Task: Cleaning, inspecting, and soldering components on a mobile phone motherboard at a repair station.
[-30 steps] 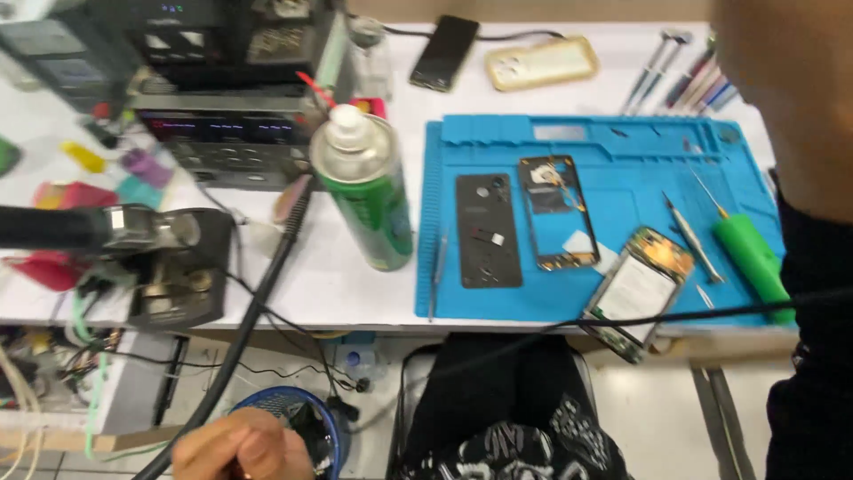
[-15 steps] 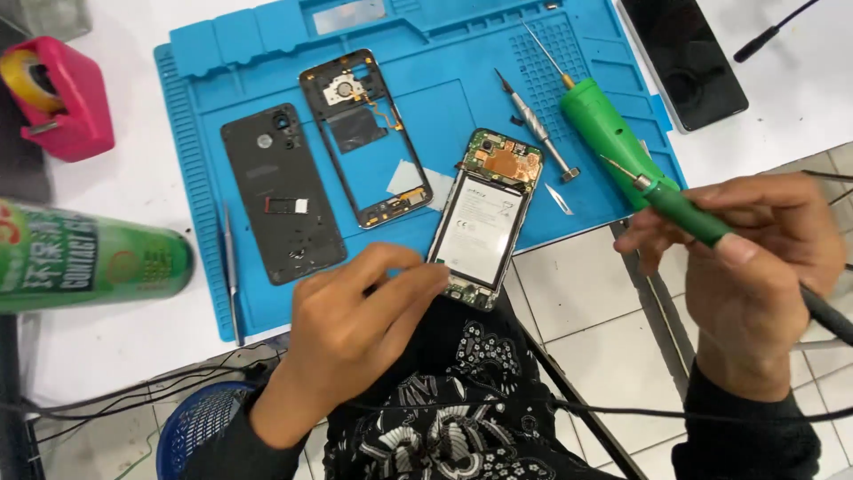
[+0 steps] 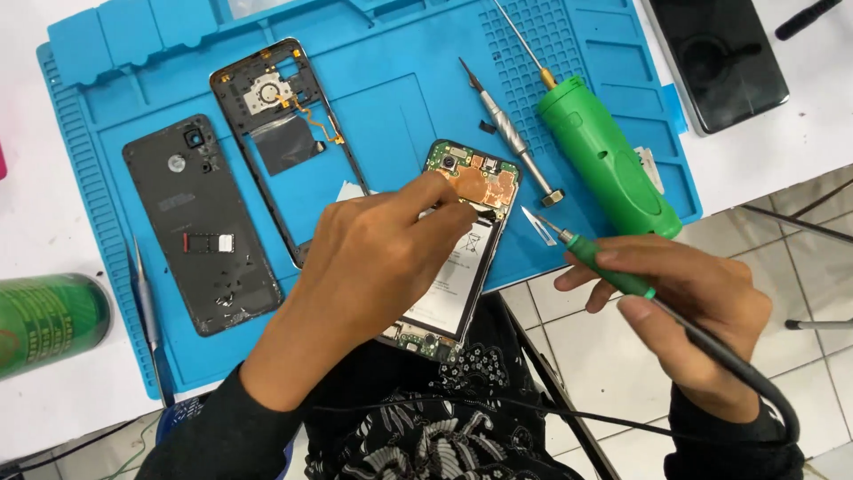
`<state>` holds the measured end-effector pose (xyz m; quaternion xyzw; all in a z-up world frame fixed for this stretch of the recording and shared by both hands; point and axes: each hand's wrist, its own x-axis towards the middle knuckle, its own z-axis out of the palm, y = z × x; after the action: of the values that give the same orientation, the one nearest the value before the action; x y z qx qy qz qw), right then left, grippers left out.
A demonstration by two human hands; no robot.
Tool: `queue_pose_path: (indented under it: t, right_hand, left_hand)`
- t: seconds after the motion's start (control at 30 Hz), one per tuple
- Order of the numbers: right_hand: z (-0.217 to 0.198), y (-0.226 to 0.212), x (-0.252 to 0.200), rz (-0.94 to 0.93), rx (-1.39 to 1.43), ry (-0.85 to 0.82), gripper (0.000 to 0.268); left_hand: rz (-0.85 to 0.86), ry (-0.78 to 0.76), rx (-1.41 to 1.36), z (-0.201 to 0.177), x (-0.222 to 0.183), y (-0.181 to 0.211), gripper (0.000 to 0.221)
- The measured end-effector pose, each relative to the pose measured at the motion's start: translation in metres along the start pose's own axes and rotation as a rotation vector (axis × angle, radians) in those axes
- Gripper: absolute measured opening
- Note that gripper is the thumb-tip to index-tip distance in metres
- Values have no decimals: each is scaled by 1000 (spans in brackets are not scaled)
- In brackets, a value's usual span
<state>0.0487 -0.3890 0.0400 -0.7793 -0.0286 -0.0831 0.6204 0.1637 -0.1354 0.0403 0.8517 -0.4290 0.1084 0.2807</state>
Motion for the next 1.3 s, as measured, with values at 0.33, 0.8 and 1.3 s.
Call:
queue_pose_path:
  t: [0.33,0.8,1.3]
  right_hand:
    - [9,16,9,-390,-345,-68,19]
    - [23,16,10,-255,-348,30,18]
    - [19,26,20,-256,-278,61,24]
  left_hand:
    - [118,-84,90,-9,10,-9,19]
    - [166,-16,65,12,0,-28,32]
    - [257,41,217,15,-1,-27,41]
